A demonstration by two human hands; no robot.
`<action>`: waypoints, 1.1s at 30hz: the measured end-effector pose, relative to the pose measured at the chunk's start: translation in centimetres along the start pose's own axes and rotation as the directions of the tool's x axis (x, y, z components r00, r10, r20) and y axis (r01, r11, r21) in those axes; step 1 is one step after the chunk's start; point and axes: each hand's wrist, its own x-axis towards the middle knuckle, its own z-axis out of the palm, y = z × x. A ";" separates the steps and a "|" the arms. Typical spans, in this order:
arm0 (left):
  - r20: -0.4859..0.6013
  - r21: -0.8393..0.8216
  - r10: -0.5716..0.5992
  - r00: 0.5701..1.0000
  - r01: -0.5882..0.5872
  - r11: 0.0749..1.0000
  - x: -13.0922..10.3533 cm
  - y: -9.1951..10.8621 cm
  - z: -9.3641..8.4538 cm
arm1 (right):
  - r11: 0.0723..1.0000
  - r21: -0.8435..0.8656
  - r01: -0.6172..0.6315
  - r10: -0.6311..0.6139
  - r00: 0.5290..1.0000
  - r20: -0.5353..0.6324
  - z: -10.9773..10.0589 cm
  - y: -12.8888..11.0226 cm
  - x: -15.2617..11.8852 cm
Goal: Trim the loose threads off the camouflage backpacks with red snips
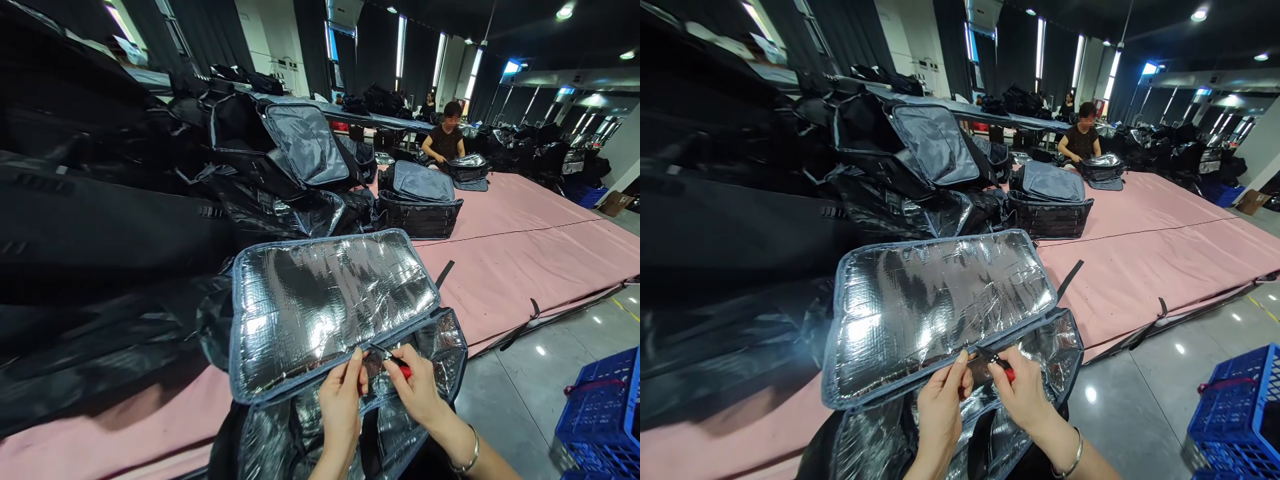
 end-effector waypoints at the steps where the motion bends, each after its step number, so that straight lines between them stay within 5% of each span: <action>1: 0.003 0.003 0.003 1.000 -0.003 1.000 0.0 0.1 0.0 | 1.000 0.000 -0.011 0.011 1.000 -0.005 -0.1 -0.1 0.0; 20: -0.003 0.012 -0.013 1.000 0.013 1.000 -0.3 1.0 0.3 | 0.999 -0.015 -0.047 0.046 0.995 -0.086 0.2 1.1 -0.1; 27: -0.005 -0.005 -0.004 1.000 0.003 1.000 0.0 0.6 0.2 | 0.985 0.063 -0.159 0.164 0.983 -0.079 -0.1 1.6 -0.3; 33: 0.007 0.008 0.005 1.000 -0.005 1.000 0.0 0.5 0.2 | 0.996 0.018 -0.092 0.092 0.994 -0.052 -0.2 1.1 0.2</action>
